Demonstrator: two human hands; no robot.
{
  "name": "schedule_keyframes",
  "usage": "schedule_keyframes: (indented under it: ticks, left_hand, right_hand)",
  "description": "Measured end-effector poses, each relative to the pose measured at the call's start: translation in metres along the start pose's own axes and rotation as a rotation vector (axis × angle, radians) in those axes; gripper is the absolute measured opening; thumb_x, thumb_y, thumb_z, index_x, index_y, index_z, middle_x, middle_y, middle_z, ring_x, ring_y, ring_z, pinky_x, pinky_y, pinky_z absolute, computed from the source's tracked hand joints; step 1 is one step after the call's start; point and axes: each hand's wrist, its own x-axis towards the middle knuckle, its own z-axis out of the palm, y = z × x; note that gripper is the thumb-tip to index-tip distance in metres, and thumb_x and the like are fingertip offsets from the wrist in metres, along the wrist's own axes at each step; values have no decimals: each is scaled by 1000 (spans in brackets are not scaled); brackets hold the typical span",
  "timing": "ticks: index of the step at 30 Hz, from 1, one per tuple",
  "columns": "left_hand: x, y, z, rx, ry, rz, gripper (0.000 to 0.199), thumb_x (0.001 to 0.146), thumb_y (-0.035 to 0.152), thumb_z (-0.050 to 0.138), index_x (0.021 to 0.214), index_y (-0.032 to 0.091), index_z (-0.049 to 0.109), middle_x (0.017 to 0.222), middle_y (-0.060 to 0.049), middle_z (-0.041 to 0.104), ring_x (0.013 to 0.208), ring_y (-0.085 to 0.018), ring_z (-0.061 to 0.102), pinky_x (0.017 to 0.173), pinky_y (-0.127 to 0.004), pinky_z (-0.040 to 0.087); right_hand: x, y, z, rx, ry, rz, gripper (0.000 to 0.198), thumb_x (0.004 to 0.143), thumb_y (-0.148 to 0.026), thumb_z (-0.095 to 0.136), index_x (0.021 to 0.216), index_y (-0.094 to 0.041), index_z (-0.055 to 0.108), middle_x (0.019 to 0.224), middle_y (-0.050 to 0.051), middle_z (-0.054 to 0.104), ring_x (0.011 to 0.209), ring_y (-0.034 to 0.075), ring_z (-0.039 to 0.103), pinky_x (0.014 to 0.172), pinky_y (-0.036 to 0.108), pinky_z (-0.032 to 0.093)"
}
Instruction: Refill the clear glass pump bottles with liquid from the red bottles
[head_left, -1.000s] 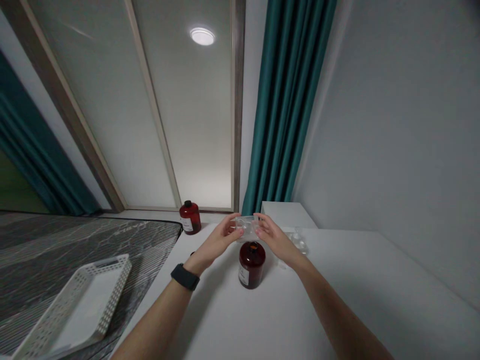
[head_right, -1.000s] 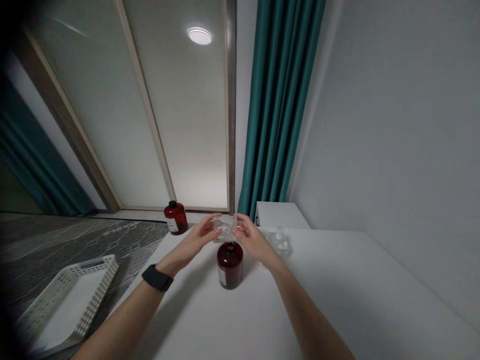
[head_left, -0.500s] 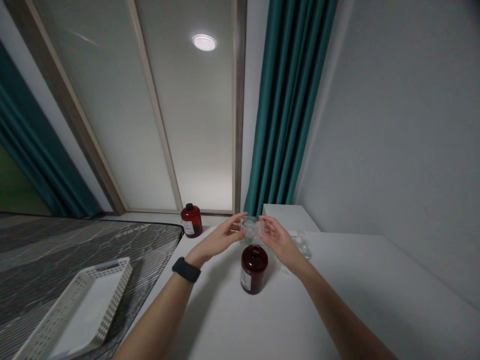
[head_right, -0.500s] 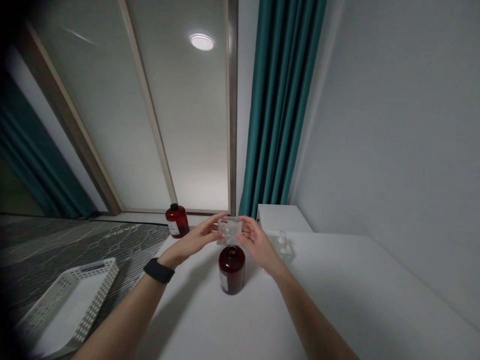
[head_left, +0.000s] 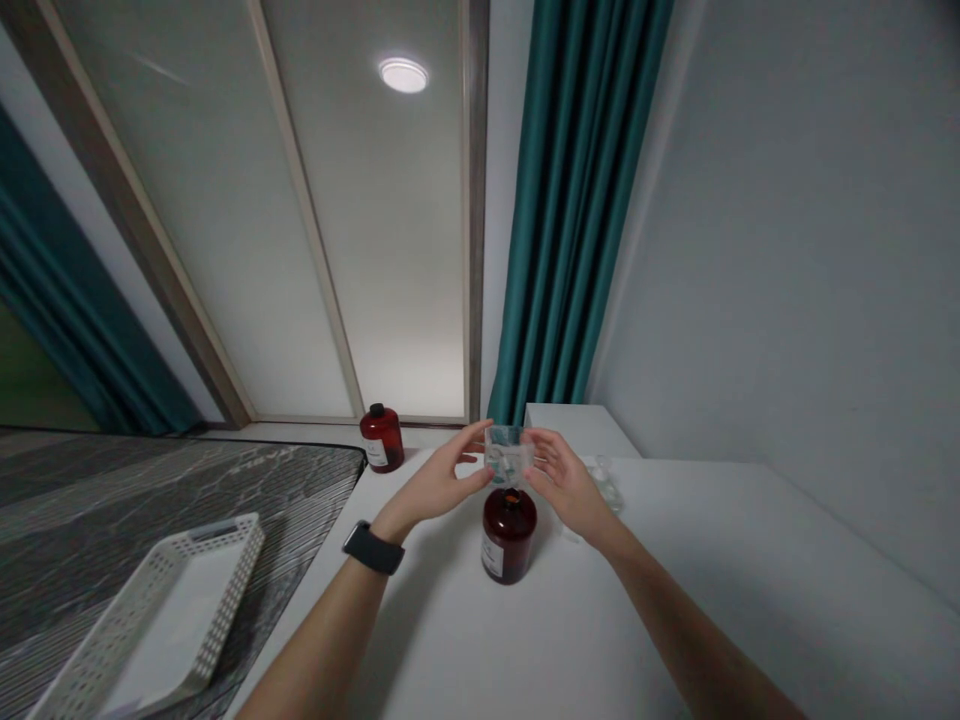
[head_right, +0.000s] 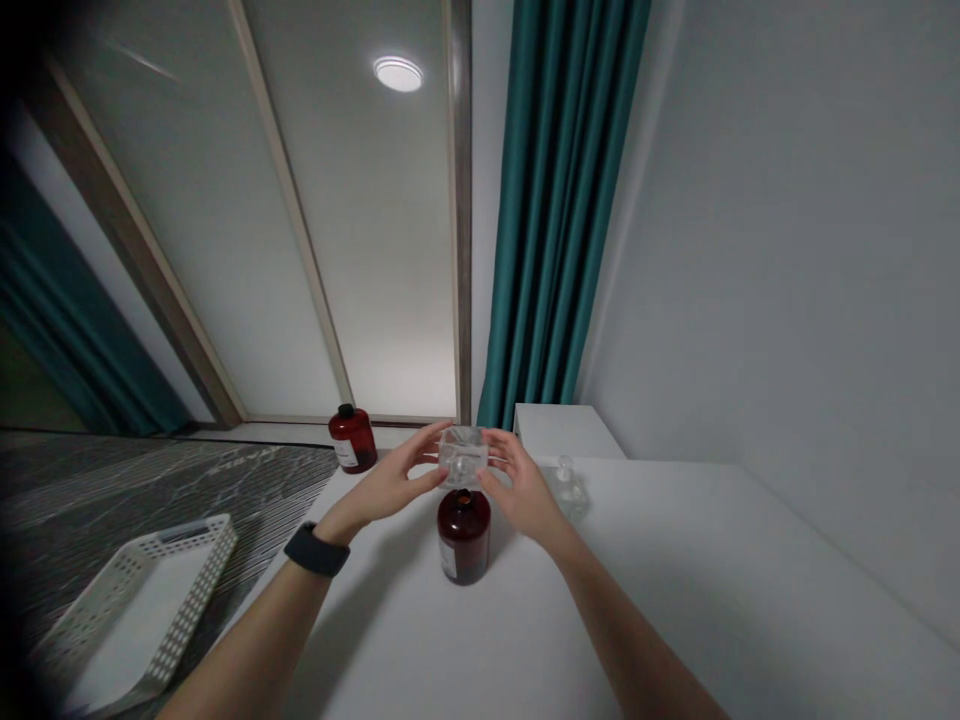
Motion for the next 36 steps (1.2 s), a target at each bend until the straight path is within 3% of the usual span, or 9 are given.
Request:
schedule_keyframes:
  ticks: [11,20,36]
  left_hand:
    - [-3,-1,-1,171,-31,24,73,90,32,64,152,23,28,143,-13,55,127,-27,55,107,-49,47]
    - [-1,0,-2,196,-14,80,70,89,31,65,150,21,32,146,-14,52,128,-27,54,107,-51,47]
    - [-1,-1,1,236,17,144,70,88,26,66,149,25,32,143,-11,53,127,-26,55,110,-49,45]
  right_hand:
    - [-7,-6,-1,-99,2,-35,46,80,-28,70,122,-28,51,132,8,58,124,22,58,110,44,45]
    - [-9,-8,-3,-136,-21,-61,45,84,-27,67,126,-29,51,138,8,55,130,22,54,116,45,38]
    - [-9,-11,-3,-191,-37,-110,47,85,-23,64,129,-28,48,145,9,50,135,22,49,117,46,37]
